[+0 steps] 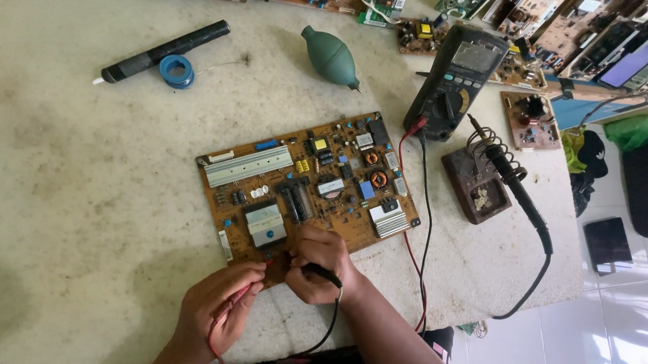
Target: Testing various components on a printed circuit board using a digital multimeter and an air blower.
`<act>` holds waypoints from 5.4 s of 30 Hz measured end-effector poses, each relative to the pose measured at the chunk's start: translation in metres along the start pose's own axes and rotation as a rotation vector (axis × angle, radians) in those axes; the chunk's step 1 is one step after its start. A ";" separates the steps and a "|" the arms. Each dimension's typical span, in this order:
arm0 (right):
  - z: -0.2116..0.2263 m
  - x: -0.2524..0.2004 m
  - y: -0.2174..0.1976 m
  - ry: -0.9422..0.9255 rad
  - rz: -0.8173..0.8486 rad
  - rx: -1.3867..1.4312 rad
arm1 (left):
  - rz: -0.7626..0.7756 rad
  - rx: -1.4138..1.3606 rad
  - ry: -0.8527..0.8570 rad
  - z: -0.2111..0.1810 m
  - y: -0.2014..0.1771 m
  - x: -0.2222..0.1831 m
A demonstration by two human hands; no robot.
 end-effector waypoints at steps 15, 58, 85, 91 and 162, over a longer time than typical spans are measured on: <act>0.005 0.005 0.001 0.003 0.008 0.012 | -0.026 -0.103 0.046 -0.006 -0.003 0.004; 0.006 -0.005 0.006 -0.052 0.029 -0.064 | -0.181 -0.037 0.037 -0.009 -0.018 0.001; 0.009 -0.003 0.005 -0.064 0.010 -0.026 | -0.127 0.010 0.004 -0.002 -0.011 -0.001; 0.011 -0.001 0.005 -0.071 0.009 -0.018 | -0.128 0.044 0.021 -0.006 -0.011 0.001; 0.004 -0.006 0.003 -0.067 0.014 0.115 | -0.118 -0.031 -0.199 0.017 -0.004 -0.011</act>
Point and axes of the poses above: each hand's wrist, its own x-axis towards the middle knuckle, its own y-axis out of the palm, z = x × y, the point moved 9 cm from there along x, towards the middle knuckle, and after that the axes turned 7 degrees about x, right-handed, at the moved point
